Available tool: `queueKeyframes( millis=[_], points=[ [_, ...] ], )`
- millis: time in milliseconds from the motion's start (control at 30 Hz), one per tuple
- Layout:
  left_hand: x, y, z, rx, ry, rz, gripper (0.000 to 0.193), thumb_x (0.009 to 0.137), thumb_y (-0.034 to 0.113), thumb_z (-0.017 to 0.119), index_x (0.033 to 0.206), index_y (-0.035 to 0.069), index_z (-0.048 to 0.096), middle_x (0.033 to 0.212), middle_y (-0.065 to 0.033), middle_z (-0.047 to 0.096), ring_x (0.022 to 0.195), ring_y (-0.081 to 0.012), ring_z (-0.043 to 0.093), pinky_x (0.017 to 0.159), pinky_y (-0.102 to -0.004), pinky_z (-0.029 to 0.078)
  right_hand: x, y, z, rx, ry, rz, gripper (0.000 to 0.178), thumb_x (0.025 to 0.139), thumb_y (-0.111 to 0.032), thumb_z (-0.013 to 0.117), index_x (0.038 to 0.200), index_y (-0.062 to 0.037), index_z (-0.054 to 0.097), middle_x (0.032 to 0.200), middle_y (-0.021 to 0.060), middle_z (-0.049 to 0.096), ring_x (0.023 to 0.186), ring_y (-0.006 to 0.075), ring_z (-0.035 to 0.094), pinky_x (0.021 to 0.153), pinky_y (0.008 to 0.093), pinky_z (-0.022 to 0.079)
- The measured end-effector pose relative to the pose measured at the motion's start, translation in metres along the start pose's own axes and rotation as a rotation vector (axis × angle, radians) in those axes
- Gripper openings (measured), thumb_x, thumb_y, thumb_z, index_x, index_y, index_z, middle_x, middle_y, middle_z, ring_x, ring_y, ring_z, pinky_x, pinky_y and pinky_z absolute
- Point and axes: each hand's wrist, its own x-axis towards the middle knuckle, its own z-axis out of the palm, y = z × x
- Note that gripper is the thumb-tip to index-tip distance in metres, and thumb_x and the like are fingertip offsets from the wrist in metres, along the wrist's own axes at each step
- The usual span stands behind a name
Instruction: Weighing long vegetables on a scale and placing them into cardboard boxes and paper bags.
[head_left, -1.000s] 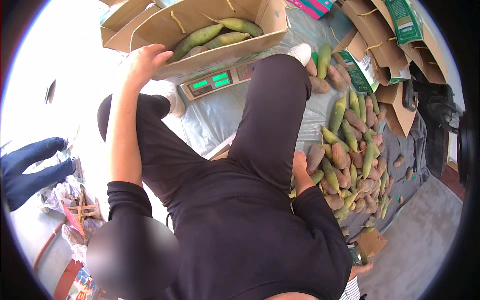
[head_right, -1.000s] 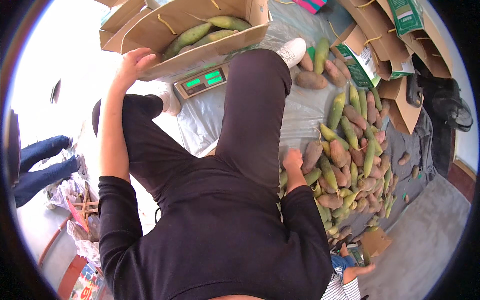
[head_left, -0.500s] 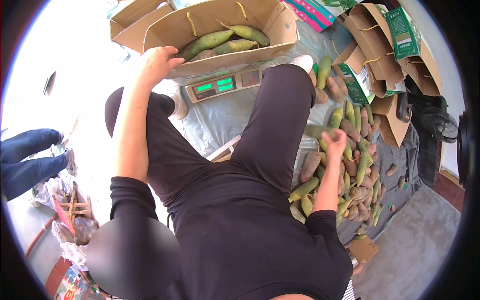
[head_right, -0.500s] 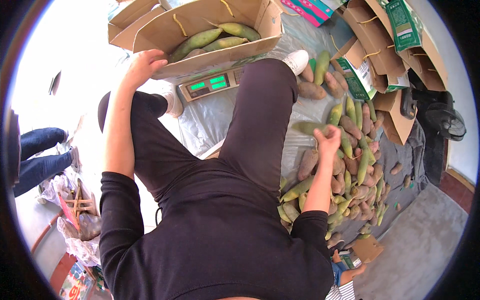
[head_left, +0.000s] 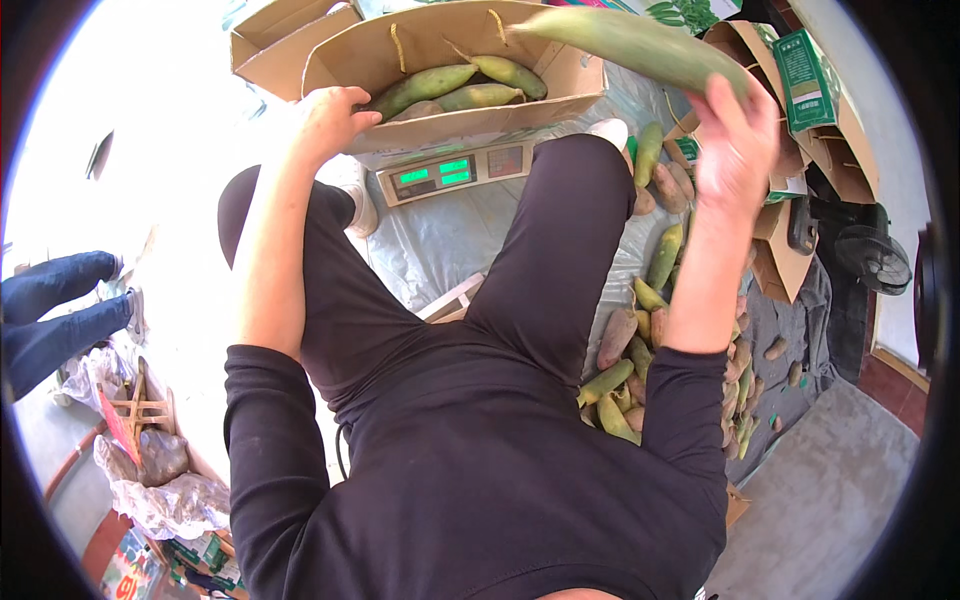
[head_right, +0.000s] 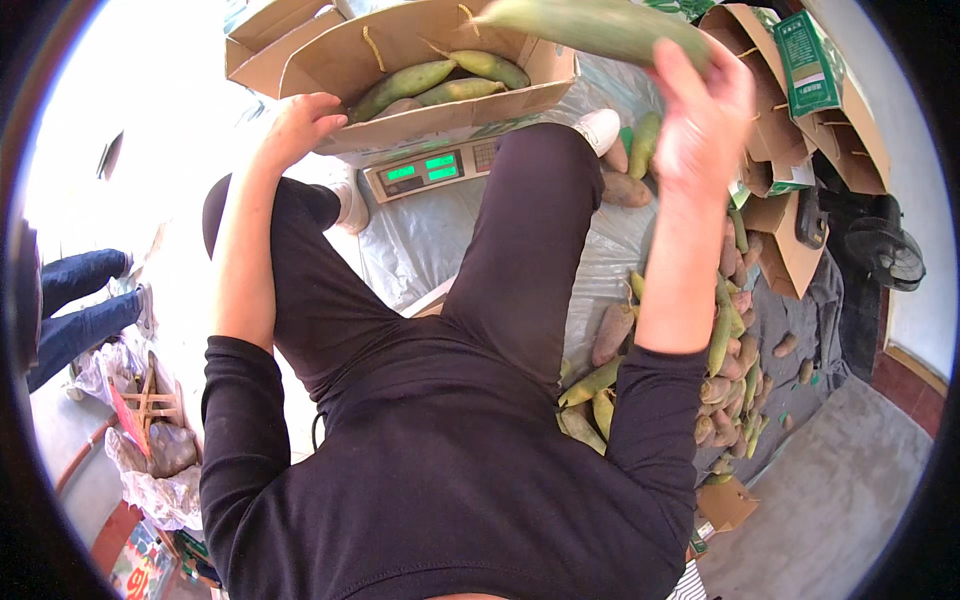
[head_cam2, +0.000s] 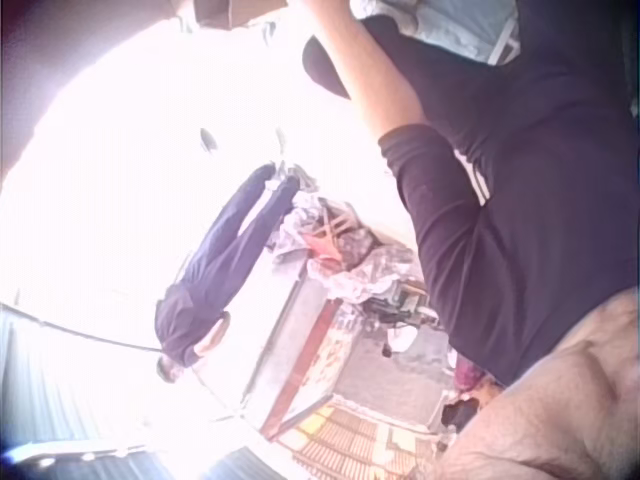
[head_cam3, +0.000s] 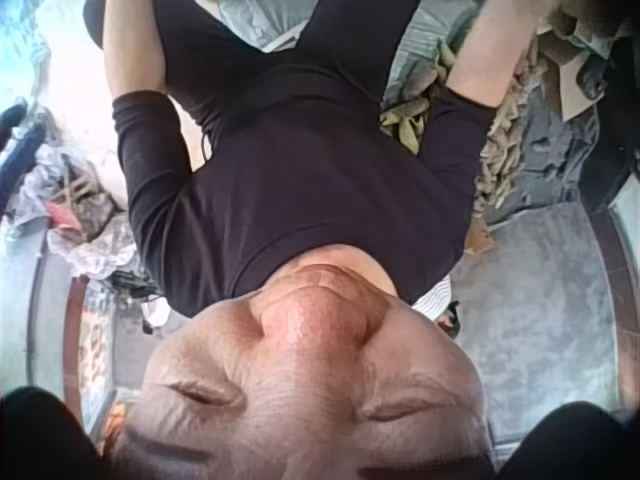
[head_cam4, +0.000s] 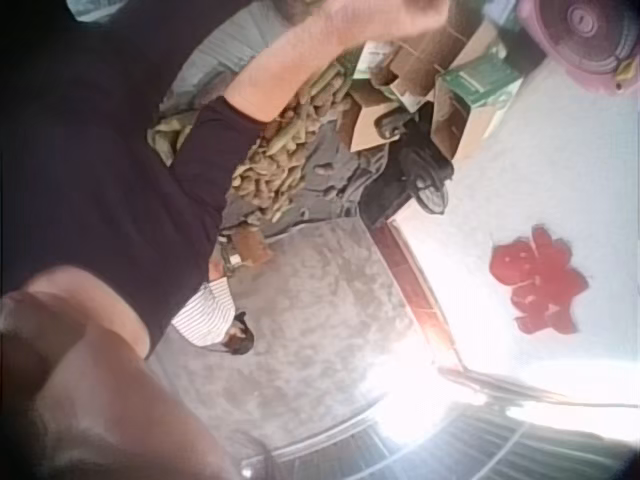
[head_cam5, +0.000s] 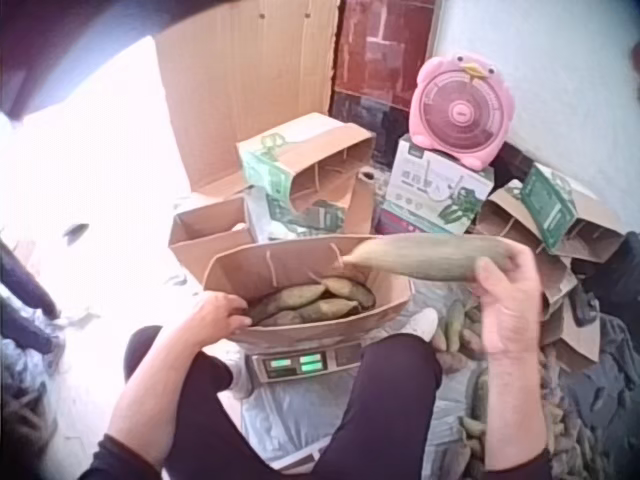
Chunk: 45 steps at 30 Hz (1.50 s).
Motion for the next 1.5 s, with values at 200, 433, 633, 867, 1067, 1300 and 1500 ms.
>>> queueKeyframes(
  millis=[200, 433, 633, 867, 1067, 1300, 1500],
  points=[
    [0.003, 0.002, 0.002, 0.005, -0.037, -0.043, 0.033, 0.078, 0.026, 0.064, 0.102, 0.003, 0.064, 0.088, -0.0164, 0.065, 0.083, -0.0288, 0.063, 0.076, -0.0369, 0.049, 0.001, 0.058, 0.032, -0.205, -0.375, 0.371, 0.038, 0.082, -0.011, 0.065, 0.116, -0.0017, 0.049, 0.116, 0.0085, 0.053, 0.103, 0.0168, 0.054, 0.084, 0.0323, 0.046],
    [0.005, -0.005, 0.0, -0.028, -0.053, -0.073, 0.032, 0.077, 0.029, 0.064, 0.099, 0.006, 0.065, 0.089, -0.0161, 0.065, 0.085, -0.0303, 0.062, 0.077, -0.0377, 0.048, -0.032, 0.081, -0.065, -0.345, -0.089, 0.445, 0.037, 0.084, -0.016, 0.063, 0.116, -0.0035, 0.051, 0.109, 0.0062, 0.058, 0.099, 0.0145, 0.056, 0.079, 0.028, 0.046],
    [0.0, 0.001, -0.003, 0.01, -0.031, -0.02, 0.029, 0.078, 0.022, 0.063, 0.1, 0.003, 0.063, 0.081, -0.0147, 0.066, 0.076, -0.025, 0.064, 0.07, -0.0337, 0.049, -0.135, 0.13, -0.157, -0.553, 0.113, 0.741, 0.024, 0.081, -0.014, 0.062, 0.104, -0.0081, 0.057, 0.091, -0.0001, 0.061, 0.079, 0.0114, 0.057, 0.066, 0.0287, 0.044],
    [0.01, 0.021, 0.0, 0.007, -0.068, 0.013, 0.031, 0.078, 0.024, 0.063, 0.102, 0.004, 0.063, 0.084, -0.0135, 0.067, 0.077, -0.025, 0.064, 0.071, -0.0339, 0.049, -0.3, 0.195, -0.236, -0.625, 0.078, 1.105, 0.018, 0.08, -0.013, 0.057, 0.093, -0.0022, 0.063, 0.082, 0.0052, 0.063, 0.068, 0.0153, 0.057, 0.06, 0.0325, 0.046],
    [0.011, 0.013, 0.0, -0.134, -0.126, -0.046, 0.034, 0.079, 0.018, 0.062, 0.107, -0.002, 0.06, 0.092, -0.0198, 0.066, 0.083, -0.0224, 0.064, 0.075, -0.0321, 0.049, -0.365, 0.205, -0.226, -0.435, 0.053, 1.184, 0.025, 0.083, -0.018, 0.054, 0.091, 0.0037, 0.063, 0.085, 0.0084, 0.064, 0.076, 0.0135, 0.055, 0.067, 0.0323, 0.046],
    [0.011, 0.008, 0.0, -0.056, -0.14, -0.022, 0.035, 0.081, 0.018, 0.062, 0.109, -0.002, 0.059, 0.093, -0.0192, 0.066, 0.084, -0.0222, 0.064, 0.075, -0.0311, 0.048, -0.359, 0.195, -0.218, -0.451, 0.117, 1.245, 0.026, 0.081, -0.019, 0.055, 0.091, 0.0036, 0.063, 0.086, 0.0103, 0.065, 0.077, 0.0154, 0.056, 0.069, 0.0344, 0.046],
    [0.014, -0.007, 0.006, -0.205, -0.142, 0.014, 0.037, 0.081, 0.019, 0.061, 0.112, -0.002, 0.058, 0.089, -0.0139, 0.066, 0.079, -0.0159, 0.061, 0.073, -0.0293, 0.047, -0.369, 0.217, -0.227, -0.846, -0.049, 1.203, 0.026, 0.071, -0.018, 0.064, 0.092, -0.0029, 0.064, 0.086, 0.0135, 0.065, 0.079, 0.0206, 0.061, 0.073, 0.0327, 0.048]
  ],
)
